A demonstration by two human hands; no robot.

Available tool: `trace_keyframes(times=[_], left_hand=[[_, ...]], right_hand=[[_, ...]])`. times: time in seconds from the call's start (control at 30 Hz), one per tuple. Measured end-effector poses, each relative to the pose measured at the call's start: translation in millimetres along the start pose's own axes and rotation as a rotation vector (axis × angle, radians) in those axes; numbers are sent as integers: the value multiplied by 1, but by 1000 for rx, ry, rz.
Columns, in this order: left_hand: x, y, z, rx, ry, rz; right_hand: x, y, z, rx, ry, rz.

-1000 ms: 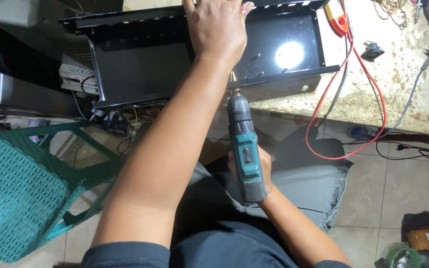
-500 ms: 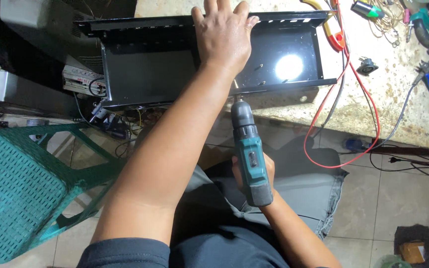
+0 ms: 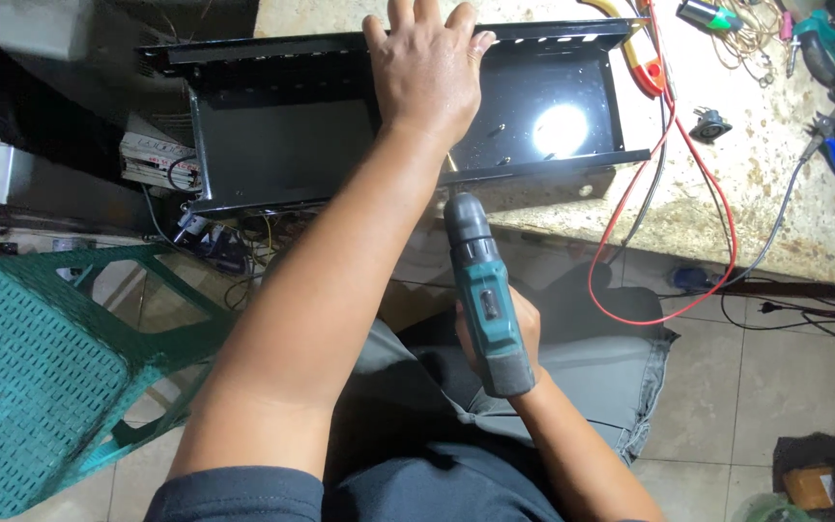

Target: Using a power drill to work on a metal electronic chassis on a workbench

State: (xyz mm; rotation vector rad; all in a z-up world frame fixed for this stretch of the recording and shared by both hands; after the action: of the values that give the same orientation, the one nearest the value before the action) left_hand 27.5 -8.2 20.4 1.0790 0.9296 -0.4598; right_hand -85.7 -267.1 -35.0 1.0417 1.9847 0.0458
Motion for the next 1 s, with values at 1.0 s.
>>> trace_keyframes(times=[1.0], left_hand=[[2, 0, -3, 17, -24, -55]], right_hand=[[-9, -7, 11, 6, 23, -8]])
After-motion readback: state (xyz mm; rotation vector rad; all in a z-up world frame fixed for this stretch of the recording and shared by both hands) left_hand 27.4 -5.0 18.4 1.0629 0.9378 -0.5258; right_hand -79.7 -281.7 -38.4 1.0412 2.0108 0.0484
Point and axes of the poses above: each hand's wrist, its own y-axis towards the middle knuckle, its own x-axis out of the palm, z = x × y, the point moved 3 cm from there along y, towards the middle knuckle, and after that the axes turned 6 degrees about x, right-handed, at the moved point
